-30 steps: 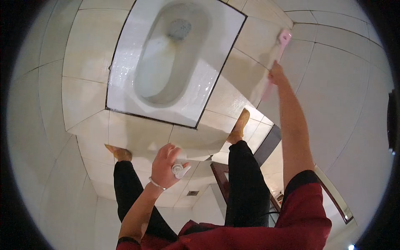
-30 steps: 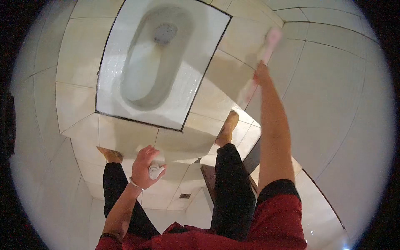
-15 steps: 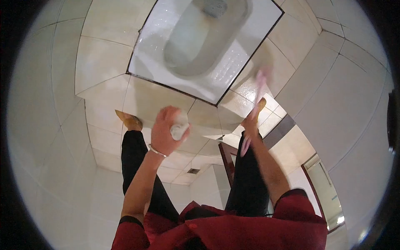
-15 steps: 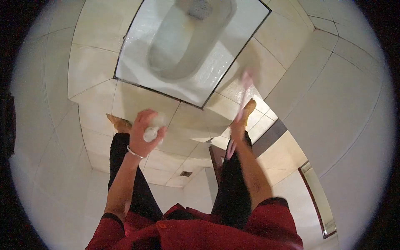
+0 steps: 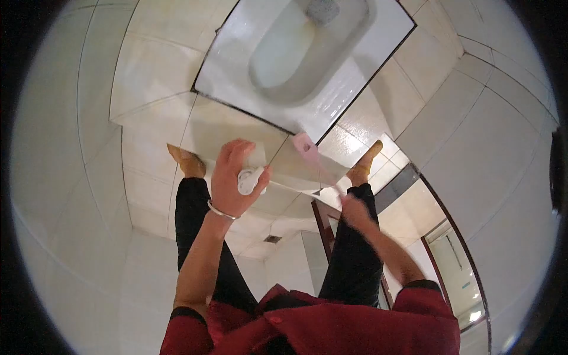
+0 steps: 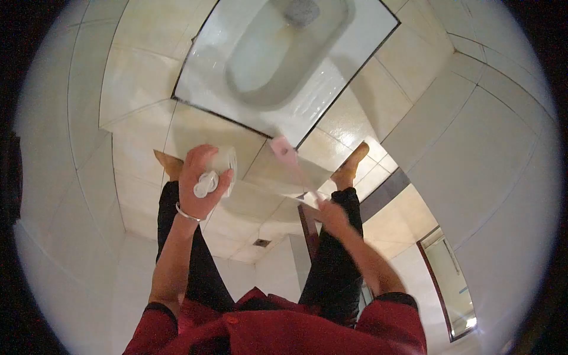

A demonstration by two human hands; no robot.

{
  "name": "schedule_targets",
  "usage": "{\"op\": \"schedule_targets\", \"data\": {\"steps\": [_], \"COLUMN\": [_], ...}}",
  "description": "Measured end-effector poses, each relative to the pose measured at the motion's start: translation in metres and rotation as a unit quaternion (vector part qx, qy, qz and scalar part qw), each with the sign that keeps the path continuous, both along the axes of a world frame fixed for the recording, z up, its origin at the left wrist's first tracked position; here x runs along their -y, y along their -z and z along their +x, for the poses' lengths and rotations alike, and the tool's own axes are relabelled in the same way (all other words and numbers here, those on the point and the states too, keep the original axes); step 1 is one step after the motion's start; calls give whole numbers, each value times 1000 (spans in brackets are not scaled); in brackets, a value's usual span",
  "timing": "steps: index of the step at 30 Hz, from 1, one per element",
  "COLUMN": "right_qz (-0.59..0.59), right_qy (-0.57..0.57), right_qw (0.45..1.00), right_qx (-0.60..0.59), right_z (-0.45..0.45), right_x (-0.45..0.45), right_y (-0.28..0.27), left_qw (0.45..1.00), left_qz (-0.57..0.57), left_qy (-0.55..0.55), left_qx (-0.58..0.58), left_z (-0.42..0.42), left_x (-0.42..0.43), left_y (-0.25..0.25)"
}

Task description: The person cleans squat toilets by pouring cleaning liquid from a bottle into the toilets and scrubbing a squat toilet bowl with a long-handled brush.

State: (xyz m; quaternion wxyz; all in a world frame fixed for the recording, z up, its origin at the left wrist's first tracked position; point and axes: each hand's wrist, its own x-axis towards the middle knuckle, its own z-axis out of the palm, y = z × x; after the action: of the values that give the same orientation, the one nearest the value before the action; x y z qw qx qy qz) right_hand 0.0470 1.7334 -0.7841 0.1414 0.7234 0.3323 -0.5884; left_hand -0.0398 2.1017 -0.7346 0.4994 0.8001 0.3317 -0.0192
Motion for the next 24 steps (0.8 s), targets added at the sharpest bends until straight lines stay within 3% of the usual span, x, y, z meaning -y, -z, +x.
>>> {"op": "schedule_targets", "data": {"steps": [1,3,4,6,7,8,11,13,14,16,17,19,20,22,24], "right_qz": [-5,-116,-102,-82,72,37,11,58,30,-148,-148,-37,64,101,37], "right_qy": [-35,34,31,-111,-119,-172,-76,-101,-95,-80,-83,-21,-79,-83,-29], "right_qw": [999,991,992,990,990,984,996,993,995,986,985,996,993,989,995], "right_qx": [15,57,65,-4,1,10,37,12,5,13,16,75,66,73,92], "right_z": [25,71,89,97,84,74,60,63,66,79,76,63,60,58,59], "right_x": [4,0,-16,-31,-27,-36,-101,-59,-32,36,35,26,10,-58,-73], "right_y": [-1,-12,-4,-5,15,43,59,46,35,17,16,13,30,66,77], "left_qw": [1000,999,999,1000,1000,999,999,1000,1000,1000,1000,1000,1000,1000,999], "left_qz": [10,30,26,8,15,29,9,9,8,18,19,12,8,-11,-33], "left_qy": [8,18,18,21,25,29,24,18,13,5,2,8,17,3,-10], "left_qx": [-3,7,6,-8,-7,2,22,15,8,15,14,12,9,4,-2], "left_z": [-2,-1,-2,-6,-4,0,-5,-7,-8,-10,-11,-12,-12,-13,-16], "left_x": [0,-2,-2,5,7,5,2,-1,-2,-1,1,5,4,3,0], "left_y": [-2,-2,-1,-4,-7,-6,-1,-4,-6,-9,-11,-12,-11,-10,-7]}}
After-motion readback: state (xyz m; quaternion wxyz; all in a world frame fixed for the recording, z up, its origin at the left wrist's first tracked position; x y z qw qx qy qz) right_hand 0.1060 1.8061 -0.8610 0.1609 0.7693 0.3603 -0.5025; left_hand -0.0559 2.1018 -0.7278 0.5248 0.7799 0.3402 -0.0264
